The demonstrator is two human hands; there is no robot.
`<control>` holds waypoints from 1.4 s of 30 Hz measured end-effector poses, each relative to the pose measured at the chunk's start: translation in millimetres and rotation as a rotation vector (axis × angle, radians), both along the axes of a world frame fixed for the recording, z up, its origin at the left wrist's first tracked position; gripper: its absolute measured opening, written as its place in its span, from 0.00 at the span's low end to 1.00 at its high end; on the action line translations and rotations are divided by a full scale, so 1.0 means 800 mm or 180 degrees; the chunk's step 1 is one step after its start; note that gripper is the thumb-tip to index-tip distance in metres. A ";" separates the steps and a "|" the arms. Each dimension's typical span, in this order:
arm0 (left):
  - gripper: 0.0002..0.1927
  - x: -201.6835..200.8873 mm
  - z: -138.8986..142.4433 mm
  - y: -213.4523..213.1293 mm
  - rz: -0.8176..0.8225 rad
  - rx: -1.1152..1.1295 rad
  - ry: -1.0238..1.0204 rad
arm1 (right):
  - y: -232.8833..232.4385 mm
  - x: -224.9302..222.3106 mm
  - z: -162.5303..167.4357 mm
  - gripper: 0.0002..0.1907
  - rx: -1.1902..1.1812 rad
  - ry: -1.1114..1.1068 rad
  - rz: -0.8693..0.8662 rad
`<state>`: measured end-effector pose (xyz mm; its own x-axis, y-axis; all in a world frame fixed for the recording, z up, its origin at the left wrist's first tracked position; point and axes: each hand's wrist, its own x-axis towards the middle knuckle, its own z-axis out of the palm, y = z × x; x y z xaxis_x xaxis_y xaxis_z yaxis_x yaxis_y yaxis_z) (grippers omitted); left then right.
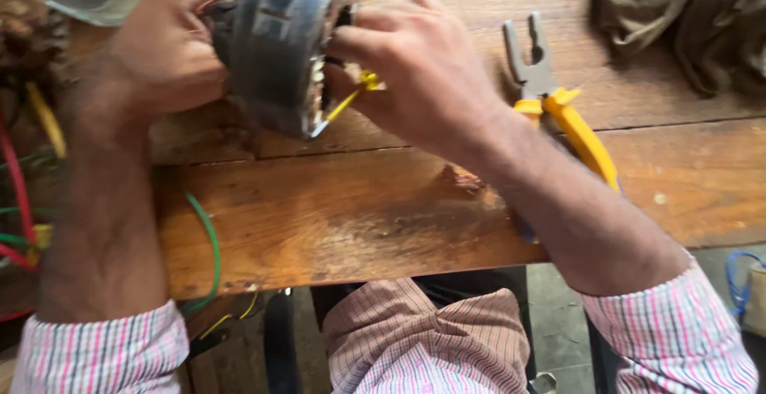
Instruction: The person holds an electric motor stator on a wooden workbench and uses a yellow-handled screwdriver to pry burnt insulation and old winding material out of the stator slots, working around the inside of the housing and pulling loosened debris out by hand.
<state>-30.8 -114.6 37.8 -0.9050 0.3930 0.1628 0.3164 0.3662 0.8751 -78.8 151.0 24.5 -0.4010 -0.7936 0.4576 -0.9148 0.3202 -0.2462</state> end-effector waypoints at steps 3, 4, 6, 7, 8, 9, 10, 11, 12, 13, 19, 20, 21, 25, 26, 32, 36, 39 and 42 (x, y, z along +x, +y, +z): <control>0.14 0.001 0.001 -0.001 0.0143 -0.0183 -0.0003 | -0.001 0.002 -0.004 0.08 0.0053 0.0080 -0.0030; 0.14 0.002 0.002 0.000 0.0200 -0.0252 0.0009 | -0.003 0.003 -0.005 0.09 0.0085 0.0217 -0.0024; 0.14 0.001 0.004 0.001 0.0267 -0.0371 0.0096 | -0.008 0.003 -0.009 0.10 0.0130 0.0495 -0.0042; 0.14 0.000 0.006 0.001 0.0274 -0.0414 0.0168 | -0.011 0.003 -0.010 0.10 0.0148 0.0633 -0.0070; 0.13 0.000 0.006 0.002 0.0282 -0.0456 0.0235 | -0.013 0.004 -0.012 0.10 0.0167 0.0766 -0.0097; 0.14 0.000 0.006 0.003 0.0249 -0.0429 0.0269 | -0.015 0.003 -0.013 0.09 0.0215 0.0845 -0.0136; 0.14 0.000 0.006 0.003 0.0216 -0.0405 0.0309 | -0.016 0.003 -0.013 0.09 0.0259 0.0931 -0.0176; 0.15 0.000 0.006 0.004 0.0178 -0.0382 0.0353 | -0.016 0.002 -0.014 0.08 0.0302 0.1020 -0.0222; 0.15 0.001 0.006 0.004 0.0199 -0.0329 0.0233 | -0.016 0.003 -0.013 0.08 0.0318 0.0986 -0.0215; 0.15 0.001 0.006 0.004 0.0220 -0.0278 0.0113 | -0.016 0.003 -0.012 0.08 0.0331 0.0951 -0.0209; 0.17 0.001 0.009 0.007 0.0332 -0.0253 -0.0067 | -0.013 0.005 -0.002 0.07 0.0381 0.0858 -0.0188; 0.16 0.001 0.010 0.007 0.0350 -0.0286 -0.0049 | -0.013 0.006 0.000 0.07 0.0408 0.0892 -0.0181; 0.16 0.001 0.011 0.008 0.0297 -0.0380 0.0107 | -0.013 0.006 0.002 0.07 0.0402 0.0916 -0.0167; 0.16 0.000 0.012 0.008 0.0281 -0.0596 0.0363 | -0.012 0.007 0.003 0.06 0.0545 0.1150 -0.0192; 0.17 -0.001 0.012 0.008 0.0325 -0.0615 0.0341 | -0.013 0.007 0.002 0.05 0.0617 0.1247 -0.0221; 0.16 0.000 0.010 0.007 0.0277 -0.0585 0.0240 | -0.018 0.002 -0.007 0.05 0.0665 0.1784 -0.0325; 0.16 0.001 0.012 0.008 0.0147 -0.0471 0.0416 | -0.018 -0.002 -0.009 0.05 0.0695 0.1681 -0.0216; 0.17 -0.001 0.015 0.009 0.0192 -0.0593 0.0328 | -0.019 -0.003 -0.009 0.06 0.0719 0.1669 -0.0214; 0.18 -0.001 0.016 0.008 0.0241 -0.0661 0.0284 | -0.017 -0.002 -0.007 0.05 0.0684 0.1570 -0.0175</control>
<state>-31.7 -108.2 50.4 -0.9188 0.3580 0.1662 0.3540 0.5611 0.7482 -80.4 137.1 18.6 -0.2231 -0.8740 0.4316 -0.8857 0.3666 0.2847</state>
